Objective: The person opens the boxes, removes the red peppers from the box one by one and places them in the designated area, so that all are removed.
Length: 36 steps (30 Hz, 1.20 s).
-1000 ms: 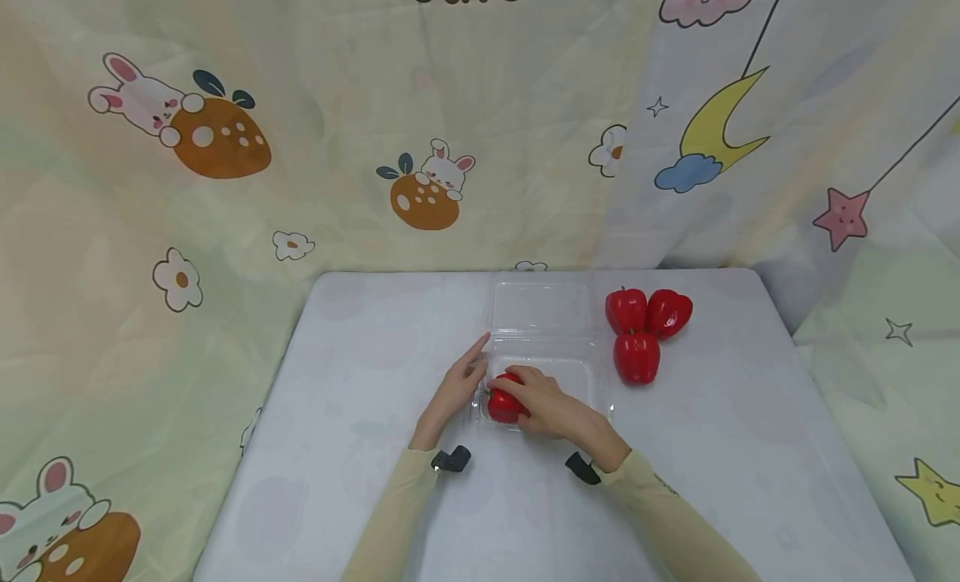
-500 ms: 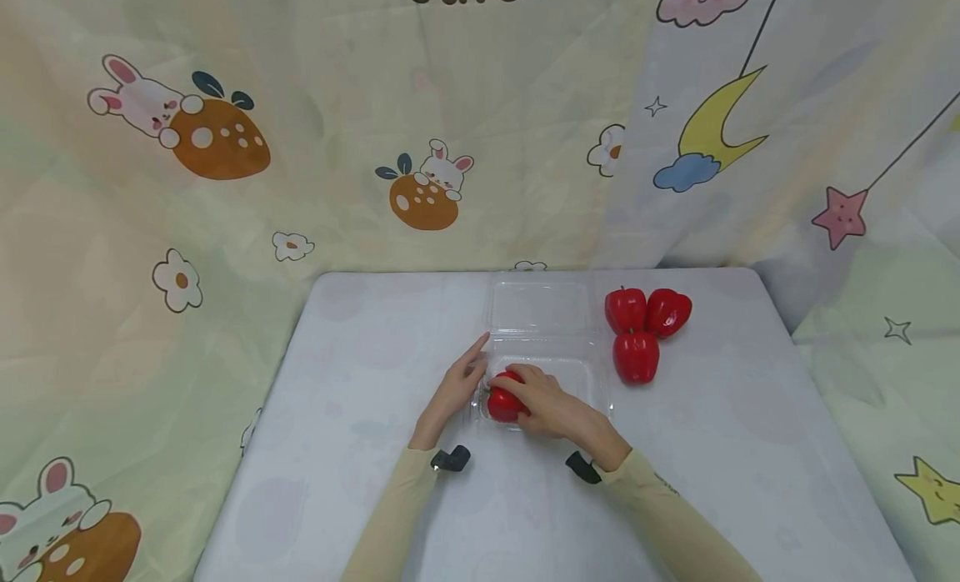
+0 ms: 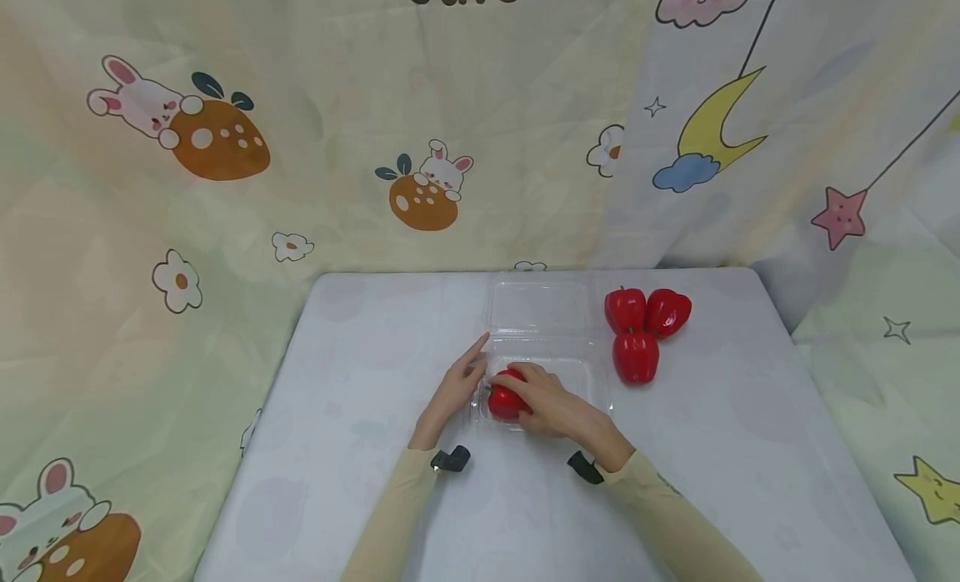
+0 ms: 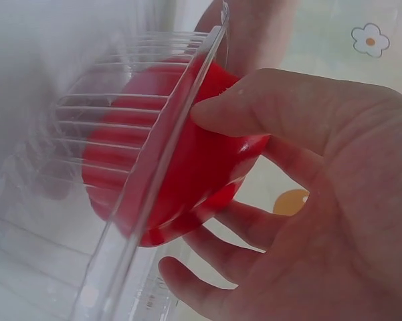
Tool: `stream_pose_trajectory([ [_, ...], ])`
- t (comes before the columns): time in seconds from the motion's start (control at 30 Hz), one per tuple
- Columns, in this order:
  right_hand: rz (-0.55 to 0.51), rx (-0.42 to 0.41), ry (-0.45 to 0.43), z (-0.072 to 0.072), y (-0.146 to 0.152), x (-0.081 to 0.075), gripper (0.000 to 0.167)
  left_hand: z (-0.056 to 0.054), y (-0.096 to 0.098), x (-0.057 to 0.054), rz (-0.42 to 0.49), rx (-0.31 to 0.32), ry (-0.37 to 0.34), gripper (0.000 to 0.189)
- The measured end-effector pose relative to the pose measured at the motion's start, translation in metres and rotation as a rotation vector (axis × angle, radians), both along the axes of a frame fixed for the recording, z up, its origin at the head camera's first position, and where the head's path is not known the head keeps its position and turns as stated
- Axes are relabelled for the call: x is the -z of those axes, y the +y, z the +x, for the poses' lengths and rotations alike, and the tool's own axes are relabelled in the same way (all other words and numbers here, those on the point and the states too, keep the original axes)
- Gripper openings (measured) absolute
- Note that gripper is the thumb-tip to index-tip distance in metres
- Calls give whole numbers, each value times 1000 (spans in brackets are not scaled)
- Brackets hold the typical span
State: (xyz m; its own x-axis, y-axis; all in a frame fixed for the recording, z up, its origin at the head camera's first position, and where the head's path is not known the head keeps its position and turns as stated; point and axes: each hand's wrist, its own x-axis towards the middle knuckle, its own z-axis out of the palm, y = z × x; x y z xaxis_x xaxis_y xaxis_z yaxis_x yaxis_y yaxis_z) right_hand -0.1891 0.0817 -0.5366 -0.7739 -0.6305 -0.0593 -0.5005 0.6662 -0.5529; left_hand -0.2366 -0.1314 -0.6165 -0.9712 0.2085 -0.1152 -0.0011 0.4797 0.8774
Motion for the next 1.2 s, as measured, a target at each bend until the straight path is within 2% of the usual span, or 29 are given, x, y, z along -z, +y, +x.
stream_pose_trajectory([
  [0.23,-7,16,11,2,2,0,83,1,0,3,-2,3,1,50],
  [1.2,-36,33,102,10,13,-8,84,0,0,1,-2,6,9,52],
])
